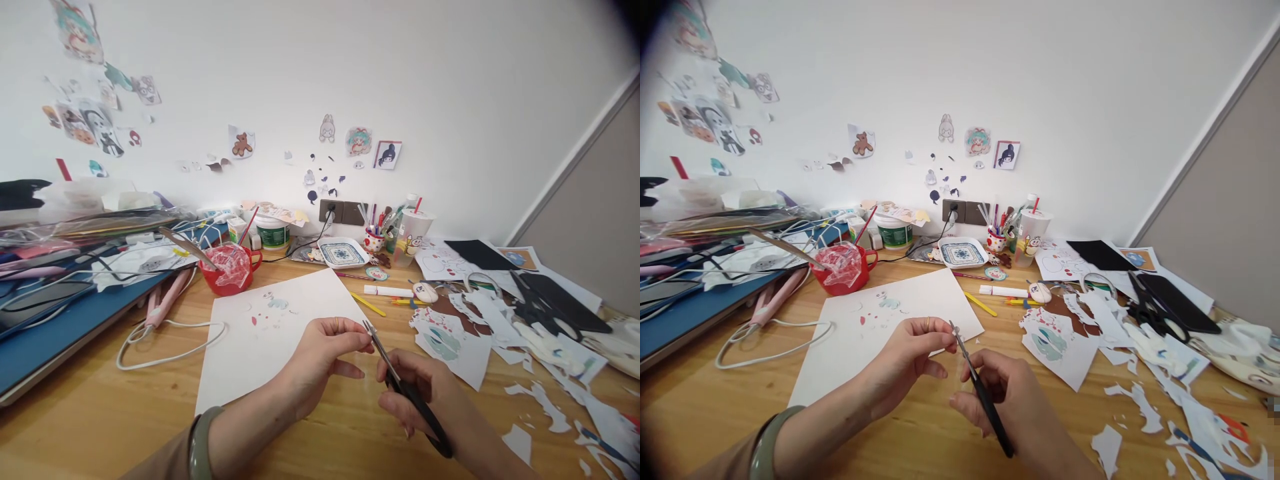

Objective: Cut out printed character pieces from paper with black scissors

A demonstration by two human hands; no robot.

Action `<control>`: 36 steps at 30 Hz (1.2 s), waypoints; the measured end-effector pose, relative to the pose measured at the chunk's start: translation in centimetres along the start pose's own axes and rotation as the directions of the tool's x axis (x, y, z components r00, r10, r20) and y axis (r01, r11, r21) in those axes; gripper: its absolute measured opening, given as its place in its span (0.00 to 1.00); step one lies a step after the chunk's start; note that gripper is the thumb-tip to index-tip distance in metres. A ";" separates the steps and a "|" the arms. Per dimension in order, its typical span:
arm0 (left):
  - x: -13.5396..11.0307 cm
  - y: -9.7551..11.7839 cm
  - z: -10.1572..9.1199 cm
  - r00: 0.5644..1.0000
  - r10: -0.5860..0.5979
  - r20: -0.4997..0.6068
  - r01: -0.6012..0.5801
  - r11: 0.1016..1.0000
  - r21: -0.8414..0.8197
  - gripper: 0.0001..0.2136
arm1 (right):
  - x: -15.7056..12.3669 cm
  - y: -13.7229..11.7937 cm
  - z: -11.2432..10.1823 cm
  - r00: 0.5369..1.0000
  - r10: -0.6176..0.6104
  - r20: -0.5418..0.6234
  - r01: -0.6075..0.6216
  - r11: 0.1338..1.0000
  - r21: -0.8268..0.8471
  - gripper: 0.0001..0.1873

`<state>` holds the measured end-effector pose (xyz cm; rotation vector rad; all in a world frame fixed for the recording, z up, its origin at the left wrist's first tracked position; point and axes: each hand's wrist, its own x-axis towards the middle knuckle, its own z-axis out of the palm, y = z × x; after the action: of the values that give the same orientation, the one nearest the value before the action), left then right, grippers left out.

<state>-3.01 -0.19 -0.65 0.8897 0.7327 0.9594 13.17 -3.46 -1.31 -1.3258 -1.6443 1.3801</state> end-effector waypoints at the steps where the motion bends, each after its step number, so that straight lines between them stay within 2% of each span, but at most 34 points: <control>1: 0.0 0.0 0.0 1.000 0.000 0.000 0.000 1.000 0.002 0.05 | 0.0 0.0 0.0 1.000 0.002 -0.002 -0.002 1.000 -0.004 0.09; 22: 0.0 0.3 -0.2 1.000 0.016 0.010 -0.017 0.999 0.037 0.06 | -0.4 -0.3 -0.7 0.999 -0.021 0.034 0.022 0.999 -0.028 0.08; 36: 0.1 0.5 -0.3 1.000 0.008 0.017 -0.009 0.999 0.047 0.06 | -0.3 -0.6 -0.7 0.999 0.014 0.041 -0.011 0.997 -0.075 0.08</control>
<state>-3.38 0.14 -0.40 0.9412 0.7404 0.9444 13.68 -3.47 -0.50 -1.3606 -1.7332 1.3740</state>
